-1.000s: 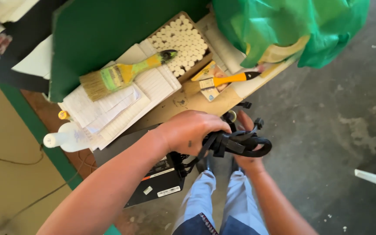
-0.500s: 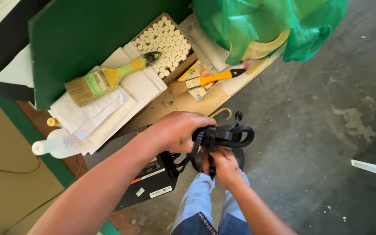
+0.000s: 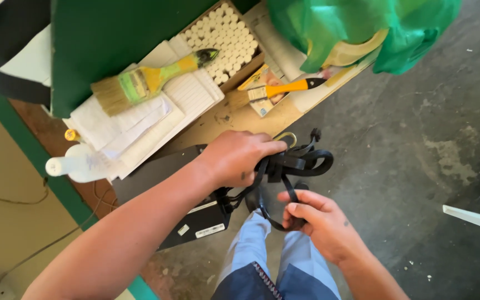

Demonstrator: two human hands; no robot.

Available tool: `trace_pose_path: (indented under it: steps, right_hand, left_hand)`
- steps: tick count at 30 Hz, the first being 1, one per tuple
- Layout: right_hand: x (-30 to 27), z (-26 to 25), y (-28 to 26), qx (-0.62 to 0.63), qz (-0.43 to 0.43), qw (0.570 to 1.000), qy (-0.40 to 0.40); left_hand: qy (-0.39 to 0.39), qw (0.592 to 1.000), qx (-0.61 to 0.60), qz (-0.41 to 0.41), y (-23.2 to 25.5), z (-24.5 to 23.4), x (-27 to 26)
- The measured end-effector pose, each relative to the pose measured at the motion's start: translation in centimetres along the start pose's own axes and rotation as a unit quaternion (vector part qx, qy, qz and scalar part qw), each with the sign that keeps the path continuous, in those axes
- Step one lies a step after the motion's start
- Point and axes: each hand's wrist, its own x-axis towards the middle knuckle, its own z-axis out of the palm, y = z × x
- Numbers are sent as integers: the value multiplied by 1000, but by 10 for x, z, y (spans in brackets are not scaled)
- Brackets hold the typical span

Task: Cleaning a computer power supply unit and associated cables using a brush and then organizing the cables.

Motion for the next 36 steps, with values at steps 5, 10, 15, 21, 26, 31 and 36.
trace_pose_path:
  steps: [5,10,15,21,26,31,36]
  right_hand:
    - [-5,13,-4,-21,11,999,43]
    - [4,11,-8,26,-24,997,66]
    - [9,40,-50,112,114,987,11]
    - [8,69,-71,-76,187,975,97]
    - [18,52,-69,-38,214,973,77]
    - [23,56,-54,52,182,980,65]
    - [28,51,-62,39,201,977,62]
  left_hand:
    - [15,999,30,-3,5,5,-1]
    - [46,998,47,-13,7,10,-8]
    - [80,995,55,-9,12,15,-12]
    - [113,992,55,18,2,25,-17]
    - [126,991,52,14,0,27,-19]
    - [109,994,7,4,-4,16,-20]
    - [102,993,-63,-11,-2,-6,-23]
